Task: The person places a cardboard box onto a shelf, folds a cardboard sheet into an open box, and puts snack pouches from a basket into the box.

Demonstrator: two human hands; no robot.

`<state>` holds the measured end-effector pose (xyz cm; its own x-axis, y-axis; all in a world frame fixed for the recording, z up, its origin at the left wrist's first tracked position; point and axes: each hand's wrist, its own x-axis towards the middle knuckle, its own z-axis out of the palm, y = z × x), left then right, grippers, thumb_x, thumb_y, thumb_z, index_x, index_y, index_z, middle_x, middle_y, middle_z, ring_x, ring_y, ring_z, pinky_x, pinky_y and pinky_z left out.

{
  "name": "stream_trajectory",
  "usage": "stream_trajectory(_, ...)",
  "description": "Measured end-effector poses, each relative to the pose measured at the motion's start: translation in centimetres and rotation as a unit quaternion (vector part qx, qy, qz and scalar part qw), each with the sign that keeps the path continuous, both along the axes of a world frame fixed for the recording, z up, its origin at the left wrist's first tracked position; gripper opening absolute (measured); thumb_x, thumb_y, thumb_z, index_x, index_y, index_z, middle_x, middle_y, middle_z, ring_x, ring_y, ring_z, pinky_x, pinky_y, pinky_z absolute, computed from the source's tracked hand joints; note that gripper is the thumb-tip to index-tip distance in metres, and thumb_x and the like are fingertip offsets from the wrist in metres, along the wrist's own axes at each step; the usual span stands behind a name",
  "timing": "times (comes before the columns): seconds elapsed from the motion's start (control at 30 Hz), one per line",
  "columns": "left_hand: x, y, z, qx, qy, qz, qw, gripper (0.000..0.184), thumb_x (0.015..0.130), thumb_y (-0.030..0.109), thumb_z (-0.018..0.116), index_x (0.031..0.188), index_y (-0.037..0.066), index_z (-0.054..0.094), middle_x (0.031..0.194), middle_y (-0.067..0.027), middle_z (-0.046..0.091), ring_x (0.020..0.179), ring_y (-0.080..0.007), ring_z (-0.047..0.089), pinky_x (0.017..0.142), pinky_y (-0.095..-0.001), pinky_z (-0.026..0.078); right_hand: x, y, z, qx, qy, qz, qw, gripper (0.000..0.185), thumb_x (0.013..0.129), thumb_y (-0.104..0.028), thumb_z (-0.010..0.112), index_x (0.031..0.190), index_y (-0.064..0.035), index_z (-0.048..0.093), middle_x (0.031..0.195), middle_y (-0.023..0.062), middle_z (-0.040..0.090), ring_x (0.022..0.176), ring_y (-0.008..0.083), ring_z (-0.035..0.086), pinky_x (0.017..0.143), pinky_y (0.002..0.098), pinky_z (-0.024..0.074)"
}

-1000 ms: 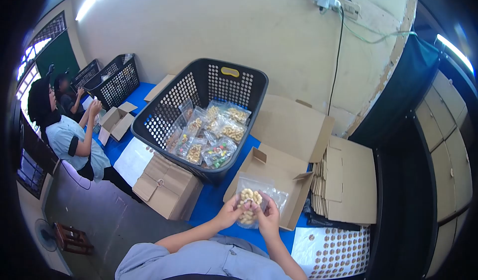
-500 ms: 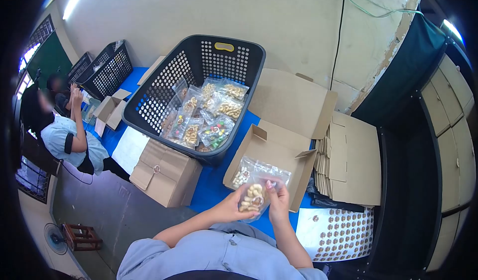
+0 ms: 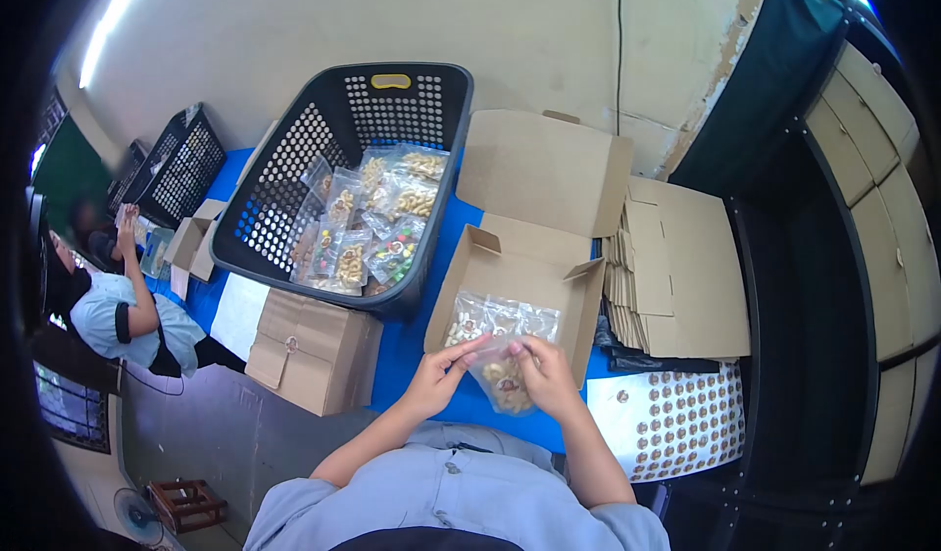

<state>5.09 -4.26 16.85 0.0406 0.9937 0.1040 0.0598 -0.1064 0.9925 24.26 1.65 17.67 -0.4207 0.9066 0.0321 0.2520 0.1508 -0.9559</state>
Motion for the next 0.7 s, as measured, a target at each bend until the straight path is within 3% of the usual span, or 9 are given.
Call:
stream_trajectory(0.13, -1.5, 1.1, -2.0, -0.028, -0.058, 0.059, 0.996, 0.034, 0.101, 0.019, 0.043, 0.130, 0.004, 0.054, 0.121, -0.0103, 0.064, 0.109, -0.0138, 0.058, 0.095, -0.0284, 0.043, 2.7, 4.2, -0.3, 0.056, 0.057, -0.218, 0.973, 0.030, 0.099, -0.024, 0.050, 0.088, 0.0004, 0.063, 0.083, 0.0104, 0.066, 0.080, 0.0136, 0.059, 0.071, 0.0279, 0.0458)
stream_trajectory(0.2, -3.0, 1.9, -4.5, -0.054, -0.009, 0.056, 0.997, 0.032, 0.101, 0.017, 0.044, 0.127, 0.003, 0.056, 0.119, -0.0110, 0.065, 0.109, -0.0158, 0.059, 0.094, -0.0290, 0.043, 5.3, 7.2, -3.1, 0.066, 0.065, -0.279, 0.956, 0.031, 0.099, -0.025, 0.049, 0.087, 0.0001, 0.062, 0.083, 0.0109, 0.066, 0.079, 0.0129, 0.059, 0.069, 0.0275, 0.0457)
stream_trajectory(0.3, -3.4, 2.9, -7.6, -0.073, 0.072, 0.045, 0.994, 0.026, 0.097, 0.012, 0.045, 0.117, 0.003, 0.059, 0.116, -0.0144, 0.065, 0.108, -0.0242, 0.061, 0.095, -0.0324, 0.044, 7.1, 10.5, -9.1, 0.019, 0.048, -0.253, 0.966, 0.032, 0.100, -0.029, 0.048, 0.092, 0.0004, 0.060, 0.084, 0.0074, 0.063, 0.080, 0.0125, 0.057, 0.071, 0.0272, 0.0455)
stream_trajectory(0.37, -2.6, 3.2, -8.8, -0.057, 0.169, 0.001, 0.984, 0.026, 0.094, 0.012, 0.048, 0.116, 0.003, 0.060, 0.115, -0.0160, 0.063, 0.111, -0.0289, 0.058, 0.096, -0.0343, 0.044, 6.2, 10.1, -10.7, 0.031, -0.060, -0.242, 0.968, 0.033, 0.099, -0.031, 0.050, 0.110, -0.0003, 0.056, 0.087, 0.0117, 0.062, 0.082, 0.0175, 0.058, 0.075, 0.0314, 0.0471)
stream_trajectory(0.4, -2.1, 3.1, -8.8, -0.048, 0.204, -0.028, 0.977, 0.026, 0.092, 0.012, 0.050, 0.114, 0.002, 0.061, 0.120, -0.0171, 0.058, 0.114, -0.0327, 0.055, 0.098, -0.0374, 0.043, 6.0, 9.6, -10.8, -0.023, -0.165, -0.244, 0.955, 0.043, 0.095, -0.028, 0.056, 0.128, -0.0028, 0.047, 0.103, 0.0187, 0.060, 0.093, 0.0272, 0.059, 0.085, 0.0378, 0.0471)
stream_trajectory(0.43, -1.5, 3.3, -9.1, -0.047, 0.203, -0.030, 0.978, 0.026, 0.092, 0.012, 0.050, 0.114, 0.002, 0.061, 0.120, -0.0171, 0.058, 0.114, -0.0327, 0.055, 0.098, -0.0374, 0.043, 5.5, 8.9, -12.5, 0.097, -0.222, -0.254, 0.937, 0.053, 0.090, -0.023, 0.062, 0.136, -0.0047, 0.042, 0.121, 0.0244, 0.052, 0.107, 0.0371, 0.054, 0.094, 0.0432, 0.0438)
stream_trajectory(0.5, -0.4, 3.7, -10.5, -0.025, 0.239, -0.089, 0.967, 0.027, 0.093, 0.014, 0.049, 0.115, 0.001, 0.060, 0.126, -0.0175, 0.054, 0.115, -0.0332, 0.054, 0.100, -0.0383, 0.041, 4.6, 7.1, -12.0, 0.175, -0.316, -0.184, 0.914, 0.066, 0.085, -0.023, 0.066, 0.141, -0.0060, 0.035, 0.137, 0.0278, 0.039, 0.123, 0.0430, 0.042, 0.099, 0.0465, 0.0405)
stream_trajectory(0.63, 1.3, 4.7, -12.9, 0.002, 0.318, -0.164, 0.934, 0.034, 0.095, 0.023, 0.049, 0.122, 0.003, 0.056, 0.139, -0.0191, 0.044, 0.128, -0.0372, 0.043, 0.107, -0.0398, 0.035, 4.4, 5.2, -15.5, 0.172, -0.417, -0.054, 0.891, 0.067, 0.084, -0.023, 0.066, 0.142, -0.0059, 0.035, 0.141, 0.0251, 0.036, 0.129, 0.0421, 0.037, 0.102, 0.0469, 0.0395)
stream_trajectory(0.7, 2.4, 5.8, -13.8, -0.032, 0.318, -0.205, 0.925, 0.041, 0.096, 0.031, 0.045, 0.129, 0.006, 0.052, 0.147, -0.0179, 0.036, 0.135, -0.0404, 0.032, 0.111, -0.0449, 0.028, 4.6, 4.2, -17.3, 0.046, -0.399, -0.013, 0.916, 0.065, 0.083, -0.022, 0.067, 0.140, -0.0061, 0.039, 0.139, 0.0261, 0.039, 0.128, 0.0435, 0.039, 0.105, 0.0452, 0.0368)
